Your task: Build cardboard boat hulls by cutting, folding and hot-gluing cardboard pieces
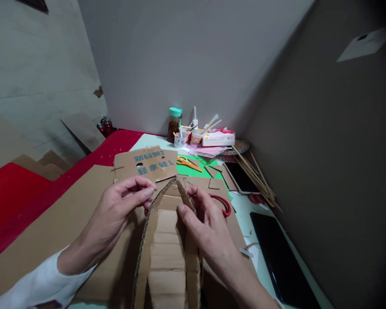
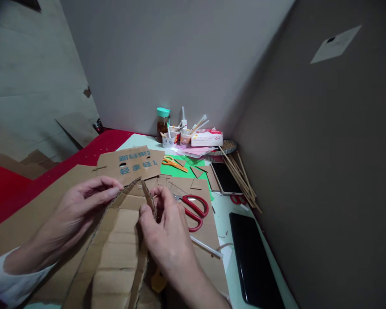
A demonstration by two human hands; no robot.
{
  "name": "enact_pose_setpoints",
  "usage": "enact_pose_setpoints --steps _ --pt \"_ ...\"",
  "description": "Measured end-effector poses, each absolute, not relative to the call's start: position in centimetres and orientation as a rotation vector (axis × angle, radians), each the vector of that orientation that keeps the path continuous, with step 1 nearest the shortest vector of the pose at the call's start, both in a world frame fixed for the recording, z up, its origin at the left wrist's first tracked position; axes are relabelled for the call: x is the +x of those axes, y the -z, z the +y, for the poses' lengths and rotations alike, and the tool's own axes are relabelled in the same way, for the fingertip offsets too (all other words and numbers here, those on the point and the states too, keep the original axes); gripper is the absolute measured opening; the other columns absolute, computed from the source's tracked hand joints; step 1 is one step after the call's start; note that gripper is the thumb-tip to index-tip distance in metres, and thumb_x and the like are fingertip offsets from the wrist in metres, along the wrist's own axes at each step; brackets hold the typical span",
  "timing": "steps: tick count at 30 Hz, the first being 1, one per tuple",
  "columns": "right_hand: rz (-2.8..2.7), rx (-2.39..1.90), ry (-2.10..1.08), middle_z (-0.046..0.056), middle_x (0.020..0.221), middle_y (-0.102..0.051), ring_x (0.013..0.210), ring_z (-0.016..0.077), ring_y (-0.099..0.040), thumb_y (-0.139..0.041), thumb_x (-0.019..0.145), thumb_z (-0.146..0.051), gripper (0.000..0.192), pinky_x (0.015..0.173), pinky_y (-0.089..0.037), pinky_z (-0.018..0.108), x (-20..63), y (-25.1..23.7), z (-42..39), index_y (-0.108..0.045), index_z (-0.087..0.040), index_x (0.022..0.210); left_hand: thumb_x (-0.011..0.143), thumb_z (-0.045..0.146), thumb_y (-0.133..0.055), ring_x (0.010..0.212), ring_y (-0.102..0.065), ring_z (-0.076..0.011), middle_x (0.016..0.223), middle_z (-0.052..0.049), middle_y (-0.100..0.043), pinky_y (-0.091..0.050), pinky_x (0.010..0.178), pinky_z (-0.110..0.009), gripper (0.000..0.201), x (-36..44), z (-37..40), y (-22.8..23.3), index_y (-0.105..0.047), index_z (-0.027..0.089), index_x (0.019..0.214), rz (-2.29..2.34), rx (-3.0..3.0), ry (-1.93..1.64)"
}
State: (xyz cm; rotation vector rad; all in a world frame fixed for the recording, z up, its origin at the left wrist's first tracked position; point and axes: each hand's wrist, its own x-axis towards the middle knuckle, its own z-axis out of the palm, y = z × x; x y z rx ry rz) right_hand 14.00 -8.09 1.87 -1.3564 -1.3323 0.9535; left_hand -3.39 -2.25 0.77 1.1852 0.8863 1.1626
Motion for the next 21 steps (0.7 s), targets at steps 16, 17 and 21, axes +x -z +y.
enact_pose_setpoints --steps 16,17,21 --pt "-1.539 -1.683 -0.491 0.003 0.073 -0.065 0.062 0.0152 -0.059 -0.053 0.096 -0.047 0.033 0.056 -0.042 0.025 18.2 -1.8 -9.9 -0.064 -0.019 0.083 0.078 0.030 -0.077 0.059 -0.071 -0.0162 0.085 -0.003 -0.079 -0.057 0.056 -0.023 0.026 -4.2 -1.9 -2.0 -0.075 0.022 0.103 0.876 0.916 -0.960" --pt "-1.632 -1.778 -0.401 0.003 0.070 -0.065 0.059 0.0158 -0.058 -0.052 0.095 -0.047 0.034 0.053 -0.039 0.025 18.5 -1.1 -10.6 -0.063 -0.019 0.080 0.078 0.031 -0.077 0.058 -0.071 -0.0158 0.084 -0.003 -0.079 -0.057 0.055 -0.022 0.023 -4.3 -1.8 -2.1 -0.076 0.022 0.100 0.862 0.904 -0.941" --pt "-1.836 -1.913 -0.076 0.004 0.068 -0.067 0.052 0.0189 -0.062 -0.044 0.098 -0.049 0.036 0.047 -0.037 0.026 18.3 1.9 -13.6 -0.060 -0.020 0.086 0.079 0.032 -0.076 0.058 -0.071 -0.0162 0.075 -0.001 -0.079 -0.057 0.054 -0.022 0.018 -4.3 -2.0 -2.3 -0.078 0.023 0.094 0.876 0.917 -0.902"
